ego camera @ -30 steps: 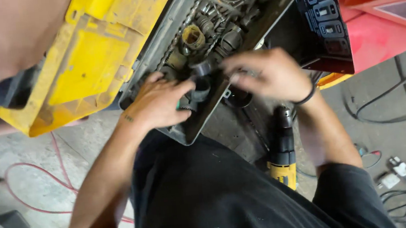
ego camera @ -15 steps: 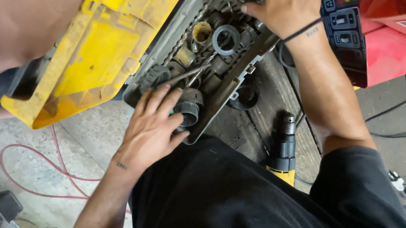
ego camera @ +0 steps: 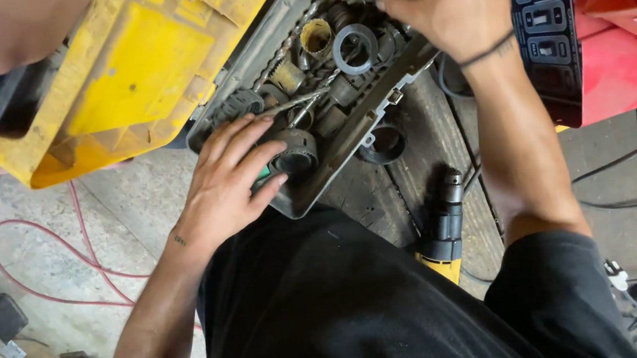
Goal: Repairing a yellow power tool by connecting internal wires and reassembling the casing
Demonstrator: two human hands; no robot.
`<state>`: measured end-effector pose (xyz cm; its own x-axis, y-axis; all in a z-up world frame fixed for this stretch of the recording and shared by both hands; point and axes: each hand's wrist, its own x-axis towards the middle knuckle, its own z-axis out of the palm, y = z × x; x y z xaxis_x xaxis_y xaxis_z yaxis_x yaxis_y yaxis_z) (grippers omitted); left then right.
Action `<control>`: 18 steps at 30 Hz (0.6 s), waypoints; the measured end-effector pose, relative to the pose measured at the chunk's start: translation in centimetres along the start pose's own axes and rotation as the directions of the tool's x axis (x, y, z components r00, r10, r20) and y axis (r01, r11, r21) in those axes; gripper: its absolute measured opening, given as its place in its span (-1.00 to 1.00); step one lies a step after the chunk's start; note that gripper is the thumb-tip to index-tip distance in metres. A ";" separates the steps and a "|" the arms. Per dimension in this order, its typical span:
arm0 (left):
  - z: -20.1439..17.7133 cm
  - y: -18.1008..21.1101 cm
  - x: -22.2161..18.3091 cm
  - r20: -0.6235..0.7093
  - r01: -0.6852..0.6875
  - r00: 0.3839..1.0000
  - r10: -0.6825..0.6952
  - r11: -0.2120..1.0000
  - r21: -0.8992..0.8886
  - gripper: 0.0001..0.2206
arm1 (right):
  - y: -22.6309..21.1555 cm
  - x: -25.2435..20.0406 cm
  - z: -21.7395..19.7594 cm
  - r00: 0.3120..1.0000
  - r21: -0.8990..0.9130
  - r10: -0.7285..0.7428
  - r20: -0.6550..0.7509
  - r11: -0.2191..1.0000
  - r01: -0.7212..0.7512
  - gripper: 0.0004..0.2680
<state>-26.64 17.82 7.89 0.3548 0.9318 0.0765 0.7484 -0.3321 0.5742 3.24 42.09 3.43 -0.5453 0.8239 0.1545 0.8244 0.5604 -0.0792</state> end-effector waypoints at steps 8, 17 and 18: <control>-0.7 -0.1 1.1 -0.083 0.041 0.996 -0.041 0.999 0.002 -0.75 | -0.7 -11.6 -6.6 0.945 0.443 0.076 -0.318 0.893 0.077 -0.46; 8.8 -3.4 7.6 0.204 0.129 0.959 -0.198 0.943 0.306 -0.45 | -1.3 -20.7 -1.0 0.980 0.295 0.195 0.043 0.935 -0.199 -0.43; 9.1 -2.8 9.1 0.201 0.129 0.960 -0.196 0.944 0.305 -0.45 | -1.8 -20.9 -1.0 0.980 0.292 0.195 0.041 0.936 -0.198 -0.43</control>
<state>-20.39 25.88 -0.47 0.3067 0.9299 -0.2029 0.9228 -0.2383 0.3026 13.30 23.82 1.30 -0.3800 0.9200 0.0955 0.8350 0.3857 -0.3925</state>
